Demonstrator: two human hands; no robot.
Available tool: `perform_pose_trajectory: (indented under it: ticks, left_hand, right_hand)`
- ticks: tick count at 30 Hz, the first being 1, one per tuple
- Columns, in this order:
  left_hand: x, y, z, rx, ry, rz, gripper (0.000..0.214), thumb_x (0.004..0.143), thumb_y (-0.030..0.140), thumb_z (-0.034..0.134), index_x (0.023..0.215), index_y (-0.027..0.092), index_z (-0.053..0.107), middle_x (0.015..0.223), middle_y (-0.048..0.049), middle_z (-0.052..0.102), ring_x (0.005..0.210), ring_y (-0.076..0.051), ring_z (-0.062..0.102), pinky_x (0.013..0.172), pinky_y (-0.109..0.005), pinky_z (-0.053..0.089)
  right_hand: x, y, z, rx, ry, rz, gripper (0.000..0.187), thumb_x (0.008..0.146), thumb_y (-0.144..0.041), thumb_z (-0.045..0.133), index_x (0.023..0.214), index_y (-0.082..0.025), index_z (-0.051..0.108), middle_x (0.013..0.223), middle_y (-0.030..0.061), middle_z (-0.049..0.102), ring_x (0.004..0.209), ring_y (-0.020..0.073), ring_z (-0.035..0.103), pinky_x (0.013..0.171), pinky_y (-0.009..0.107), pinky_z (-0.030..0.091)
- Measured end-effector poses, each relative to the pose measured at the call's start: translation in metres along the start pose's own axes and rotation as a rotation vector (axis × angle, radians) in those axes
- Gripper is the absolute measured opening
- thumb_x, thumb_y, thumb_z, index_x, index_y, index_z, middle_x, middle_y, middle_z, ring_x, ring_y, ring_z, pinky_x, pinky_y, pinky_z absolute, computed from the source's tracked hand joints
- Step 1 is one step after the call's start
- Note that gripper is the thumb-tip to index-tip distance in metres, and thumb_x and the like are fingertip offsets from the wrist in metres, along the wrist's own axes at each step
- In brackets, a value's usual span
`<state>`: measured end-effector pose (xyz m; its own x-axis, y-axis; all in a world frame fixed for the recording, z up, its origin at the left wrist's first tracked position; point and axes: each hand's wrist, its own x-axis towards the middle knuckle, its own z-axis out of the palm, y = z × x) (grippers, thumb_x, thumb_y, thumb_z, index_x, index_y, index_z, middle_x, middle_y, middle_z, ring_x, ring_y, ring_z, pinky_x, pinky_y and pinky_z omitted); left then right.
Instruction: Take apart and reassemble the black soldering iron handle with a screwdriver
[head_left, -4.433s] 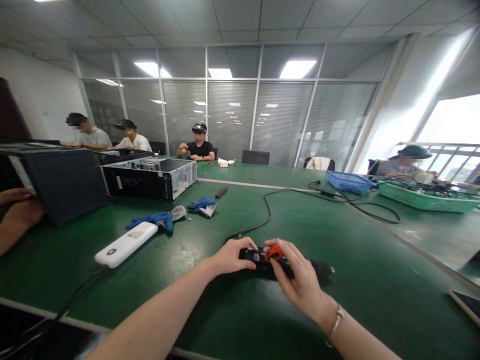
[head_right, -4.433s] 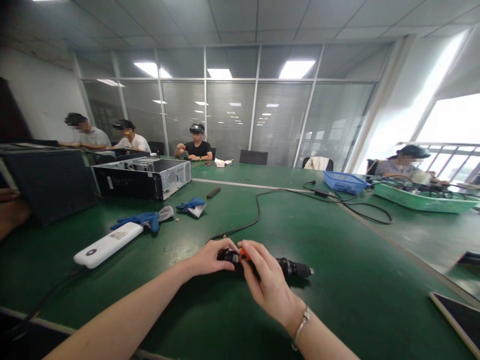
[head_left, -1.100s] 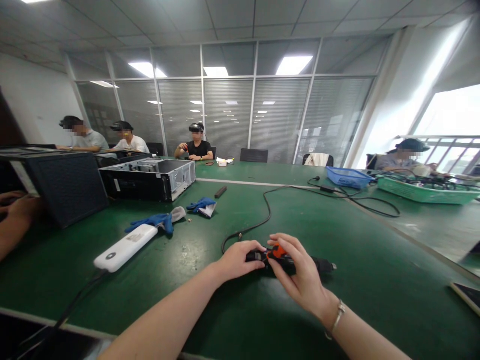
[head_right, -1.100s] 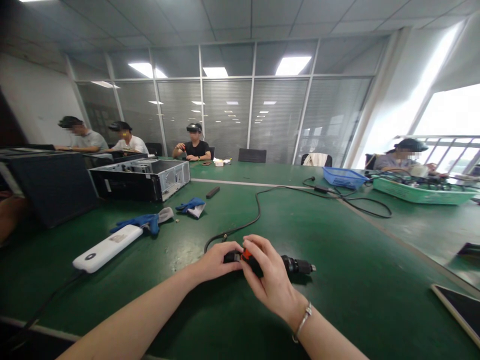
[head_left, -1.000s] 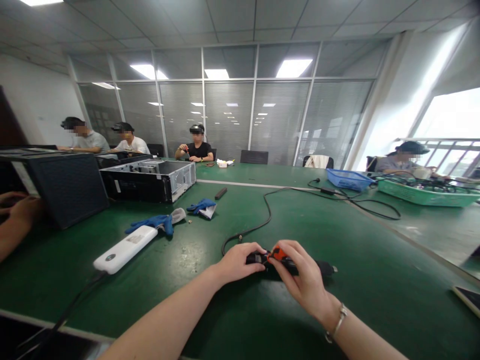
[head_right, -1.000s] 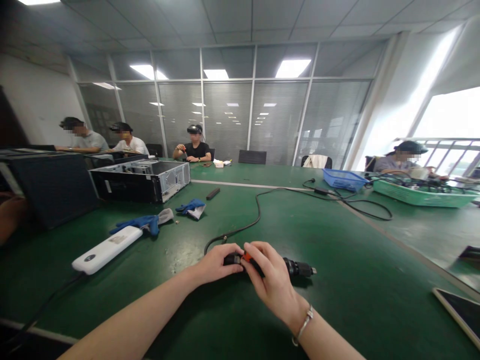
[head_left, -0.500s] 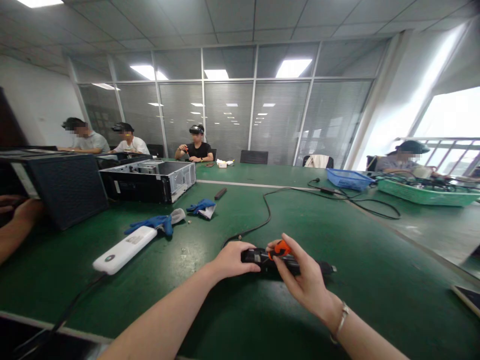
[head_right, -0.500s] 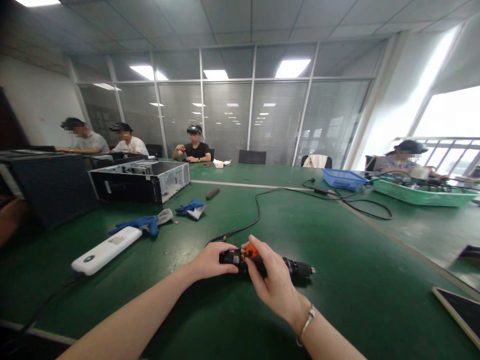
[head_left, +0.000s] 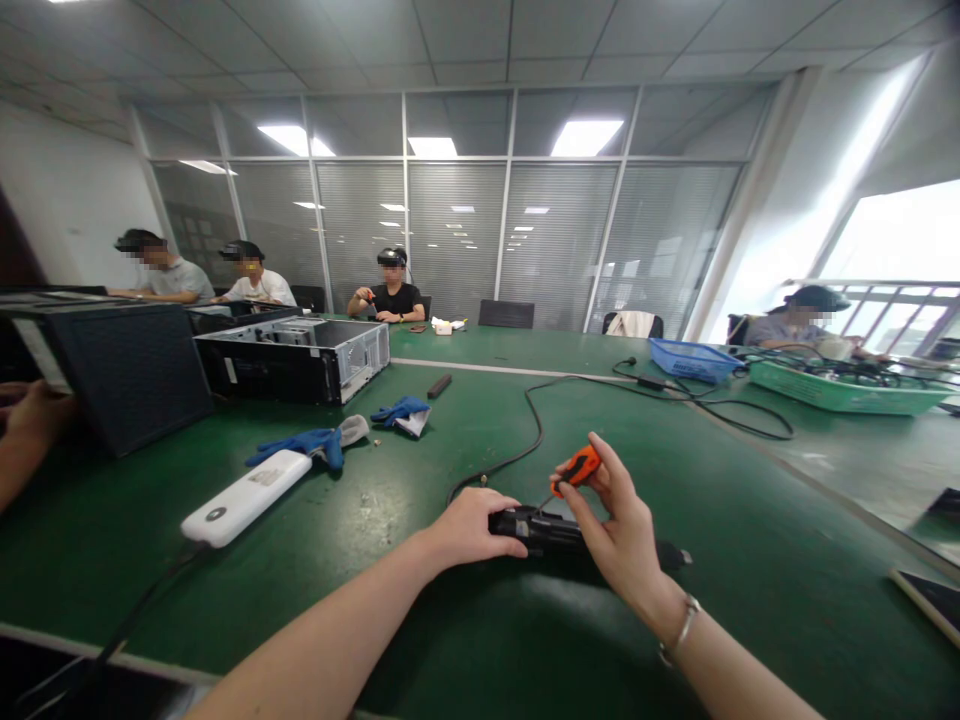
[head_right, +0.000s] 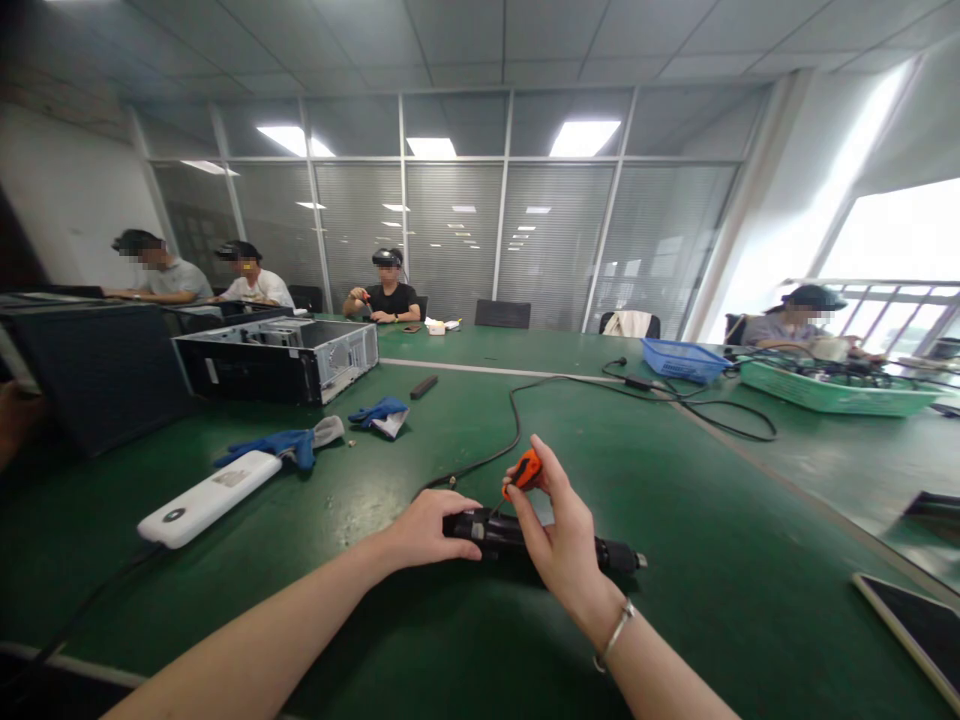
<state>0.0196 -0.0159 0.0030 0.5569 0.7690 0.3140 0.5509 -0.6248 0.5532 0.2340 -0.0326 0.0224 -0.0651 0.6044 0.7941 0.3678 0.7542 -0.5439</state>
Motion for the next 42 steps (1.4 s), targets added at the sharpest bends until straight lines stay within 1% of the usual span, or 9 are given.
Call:
perform_pose_trajectory:
  ticks: [6, 12, 17, 23, 28, 30, 34, 39, 42]
  left_hand:
    - [-0.002, -0.002, 0.002, -0.023, 0.015, 0.049, 0.066, 0.072, 0.04, 0.08, 0.131, 0.022, 0.058, 0.121, -0.008, 0.068, 0.107, -0.025, 0.064, 0.096, -0.032, 0.045]
    - [0.0, -0.009, 0.004, -0.063, 0.004, 0.085, 0.054, 0.077, 0.043, 0.076, 0.126, 0.022, 0.064, 0.109, -0.0063, 0.072, 0.099, -0.023, 0.067, 0.088, -0.028, 0.048]
    - [0.0, -0.007, 0.004, -0.057, 0.012, 0.064, 0.054, 0.076, 0.04, 0.078, 0.125, 0.022, 0.064, 0.112, -0.0053, 0.072, 0.101, -0.023, 0.066, 0.091, -0.028, 0.046]
    - [0.0, -0.004, 0.001, -0.045, -0.008, 0.042, 0.057, 0.077, 0.042, 0.076, 0.128, 0.023, 0.061, 0.118, -0.0058, 0.069, 0.106, -0.024, 0.065, 0.093, -0.029, 0.046]
    - [0.001, -0.007, 0.0, -0.043, -0.028, 0.052, 0.056, 0.078, 0.044, 0.074, 0.128, 0.022, 0.062, 0.117, -0.007, 0.07, 0.107, -0.024, 0.065, 0.094, -0.029, 0.046]
    - [0.001, -0.007, 0.0, -0.038, -0.033, 0.047, 0.055, 0.079, 0.044, 0.074, 0.129, 0.023, 0.061, 0.118, -0.0068, 0.07, 0.106, -0.024, 0.065, 0.094, -0.029, 0.046]
    - [0.0, -0.007, -0.001, -0.031, -0.038, 0.046, 0.055, 0.079, 0.046, 0.073, 0.128, 0.024, 0.061, 0.117, -0.0063, 0.07, 0.105, -0.023, 0.065, 0.093, -0.029, 0.046]
    - [0.0, -0.006, -0.002, -0.044, -0.026, 0.043, 0.057, 0.078, 0.046, 0.074, 0.128, 0.023, 0.061, 0.117, -0.0062, 0.07, 0.105, -0.023, 0.065, 0.094, -0.029, 0.045]
    - [0.0, -0.006, -0.002, -0.05, -0.03, 0.033, 0.057, 0.078, 0.045, 0.074, 0.129, 0.022, 0.061, 0.116, -0.0062, 0.07, 0.104, -0.023, 0.065, 0.092, -0.028, 0.046]
  right_hand:
    - [0.005, 0.0, 0.0, -0.168, 0.025, -0.077, 0.052, 0.086, -0.03, 0.064, 0.135, -0.027, 0.048, 0.108, 0.0069, 0.066, 0.088, 0.02, 0.066, 0.083, 0.037, 0.057]
    - [0.029, -0.018, 0.005, -0.065, -0.256, 0.034, 0.051, 0.092, -0.024, 0.051, 0.141, -0.026, 0.039, 0.108, 0.005, 0.066, 0.089, 0.0174, 0.068, 0.083, 0.033, 0.057]
    - [0.036, -0.02, 0.018, -0.193, -0.13, -0.022, 0.043, 0.087, -0.029, 0.06, 0.129, -0.025, 0.052, 0.1, 0.0055, 0.066, 0.082, 0.0188, 0.065, 0.078, 0.034, 0.057]
    - [0.023, -0.009, 0.022, -0.015, -0.131, 0.069, 0.053, 0.095, -0.028, 0.046, 0.146, -0.027, 0.032, 0.117, 0.0074, 0.064, 0.091, 0.0179, 0.068, 0.085, 0.035, 0.056]
    - [0.023, -0.008, 0.017, -0.178, -0.042, 0.019, 0.049, 0.089, -0.032, 0.058, 0.135, -0.025, 0.048, 0.103, 0.0067, 0.066, 0.084, 0.0195, 0.065, 0.078, 0.036, 0.057]
    - [0.024, -0.008, 0.017, -0.134, -0.07, 0.037, 0.049, 0.091, -0.03, 0.055, 0.138, -0.025, 0.044, 0.101, 0.006, 0.067, 0.084, 0.0187, 0.066, 0.079, 0.035, 0.057]
    - [0.022, -0.009, 0.018, -0.048, -0.136, 0.041, 0.053, 0.094, -0.027, 0.047, 0.146, -0.026, 0.033, 0.115, 0.0081, 0.064, 0.092, 0.0185, 0.067, 0.085, 0.037, 0.056]
    - [0.022, -0.009, 0.016, -0.156, -0.03, 0.022, 0.048, 0.088, -0.031, 0.059, 0.134, -0.025, 0.048, 0.104, 0.0071, 0.066, 0.086, 0.0204, 0.065, 0.082, 0.038, 0.056]
    - [0.022, -0.009, 0.017, -0.025, -0.097, 0.09, 0.049, 0.092, -0.028, 0.052, 0.14, -0.026, 0.041, 0.106, 0.0059, 0.067, 0.087, 0.0184, 0.067, 0.083, 0.036, 0.057]
